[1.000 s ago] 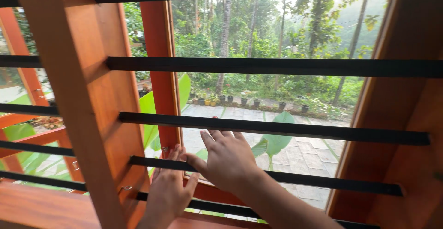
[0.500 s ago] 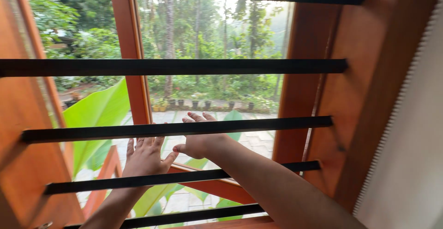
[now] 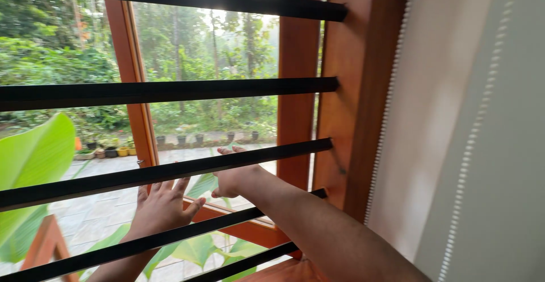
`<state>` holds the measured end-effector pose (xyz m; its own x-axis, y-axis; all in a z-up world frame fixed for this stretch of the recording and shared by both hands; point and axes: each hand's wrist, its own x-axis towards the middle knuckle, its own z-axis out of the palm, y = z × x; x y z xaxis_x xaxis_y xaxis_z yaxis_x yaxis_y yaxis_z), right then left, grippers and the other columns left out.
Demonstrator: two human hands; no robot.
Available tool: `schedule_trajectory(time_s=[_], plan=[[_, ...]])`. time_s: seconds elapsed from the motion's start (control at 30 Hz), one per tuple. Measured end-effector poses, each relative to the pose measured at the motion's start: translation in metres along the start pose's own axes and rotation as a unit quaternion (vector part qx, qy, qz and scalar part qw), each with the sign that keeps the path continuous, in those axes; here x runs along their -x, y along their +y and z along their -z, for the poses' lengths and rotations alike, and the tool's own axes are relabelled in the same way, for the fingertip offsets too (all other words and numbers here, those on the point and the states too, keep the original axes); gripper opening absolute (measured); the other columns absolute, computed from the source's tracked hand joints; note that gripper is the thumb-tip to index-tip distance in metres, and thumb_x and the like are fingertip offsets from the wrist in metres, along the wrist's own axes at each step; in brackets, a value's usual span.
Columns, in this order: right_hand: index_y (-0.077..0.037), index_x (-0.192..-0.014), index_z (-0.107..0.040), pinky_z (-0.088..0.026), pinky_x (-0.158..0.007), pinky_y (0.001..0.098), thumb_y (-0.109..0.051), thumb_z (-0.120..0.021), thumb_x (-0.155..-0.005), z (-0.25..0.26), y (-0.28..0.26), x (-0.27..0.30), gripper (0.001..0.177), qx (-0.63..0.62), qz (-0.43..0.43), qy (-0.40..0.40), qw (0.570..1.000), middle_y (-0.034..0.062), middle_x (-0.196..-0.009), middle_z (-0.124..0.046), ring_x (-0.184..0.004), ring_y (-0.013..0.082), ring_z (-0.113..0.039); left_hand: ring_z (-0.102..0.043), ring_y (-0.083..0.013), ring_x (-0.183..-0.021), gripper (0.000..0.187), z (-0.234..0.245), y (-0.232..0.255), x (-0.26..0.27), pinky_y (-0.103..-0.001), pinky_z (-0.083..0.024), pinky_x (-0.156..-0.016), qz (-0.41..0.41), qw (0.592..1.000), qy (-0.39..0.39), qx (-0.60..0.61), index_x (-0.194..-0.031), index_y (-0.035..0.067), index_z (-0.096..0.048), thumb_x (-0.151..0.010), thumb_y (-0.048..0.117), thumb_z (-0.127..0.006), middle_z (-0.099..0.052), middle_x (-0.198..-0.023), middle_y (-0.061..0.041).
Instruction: The person opens and closes a cabinet under a sink, then opens and closes multiple wooden louvered windows in a dining area. The person uses both hands to manipulate the window latches and slats.
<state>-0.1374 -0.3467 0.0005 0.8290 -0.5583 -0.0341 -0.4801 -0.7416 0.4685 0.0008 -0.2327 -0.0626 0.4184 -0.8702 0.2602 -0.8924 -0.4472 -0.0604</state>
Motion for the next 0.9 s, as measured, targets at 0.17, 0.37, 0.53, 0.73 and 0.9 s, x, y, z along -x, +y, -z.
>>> schedule_trajectory(time_s=[0.17, 0.37, 0.53, 0.73, 0.9], plan=[[-0.021, -0.160, -0.035, -0.003, -0.129, 0.0468, -0.066, -0.054, -0.096, -0.009, 0.015, 0.008, 0.080, -0.032, -0.034, -0.045, 0.998, 0.0074, -0.173, -0.010, -0.160, 0.0228, 0.002, -0.003, -0.0320, -0.158, 0.086, -0.001, 0.020, -0.009, -0.056, 0.001, -0.124, -0.024, 1.000, -0.013, -0.012, -0.162, 0.037, -0.009, -0.092, 0.078, -0.037, -0.015, -0.168, -0.010], [-0.026, -0.161, -0.033, -0.024, -0.123, 0.0565, -0.059, -0.061, -0.094, -0.012, 0.025, 0.016, 0.080, -0.142, -0.109, -0.105, 0.978, 0.0070, -0.173, -0.011, -0.158, 0.0314, -0.015, -0.005, -0.0286, -0.158, 0.091, -0.006, 0.037, -0.011, -0.059, 0.000, -0.126, -0.046, 0.998, -0.039, -0.020, -0.164, 0.039, -0.002, -0.091, 0.082, -0.034, -0.015, -0.170, -0.008], [-0.028, -0.156, -0.042, -0.016, -0.124, 0.0586, -0.063, -0.063, -0.095, -0.019, 0.034, 0.015, 0.073, -0.056, -0.103, -0.081, 0.990, 0.0060, -0.170, -0.018, -0.159, 0.0322, -0.007, -0.002, -0.0266, -0.157, 0.092, -0.011, 0.035, 0.000, -0.060, 0.000, -0.123, -0.069, 0.997, -0.020, -0.013, -0.162, 0.042, 0.005, -0.089, 0.084, -0.033, -0.009, -0.169, -0.008], [-0.029, -0.159, -0.040, -0.038, -0.117, 0.0576, -0.061, -0.064, -0.092, -0.024, 0.043, 0.018, 0.079, -0.122, -0.135, -0.112, 0.977, 0.0010, -0.159, -0.048, -0.146, 0.0284, -0.047, -0.001, -0.0265, -0.157, 0.091, -0.007, 0.012, 0.024, -0.057, -0.003, -0.123, -0.047, 0.998, -0.050, 0.007, -0.160, 0.046, 0.007, -0.089, 0.081, -0.038, -0.003, -0.170, -0.003], [-0.031, -0.159, -0.038, -0.039, -0.118, 0.0517, -0.066, -0.059, -0.091, -0.022, 0.045, 0.029, 0.079, -0.113, -0.136, -0.103, 0.979, 0.0024, -0.164, -0.036, -0.148, 0.0279, -0.040, -0.003, -0.0245, -0.157, 0.098, -0.007, -0.002, 0.040, -0.055, -0.006, -0.125, -0.007, 0.998, -0.062, 0.022, -0.160, 0.048, 0.005, -0.086, 0.078, -0.052, -0.004, -0.171, 0.000]])
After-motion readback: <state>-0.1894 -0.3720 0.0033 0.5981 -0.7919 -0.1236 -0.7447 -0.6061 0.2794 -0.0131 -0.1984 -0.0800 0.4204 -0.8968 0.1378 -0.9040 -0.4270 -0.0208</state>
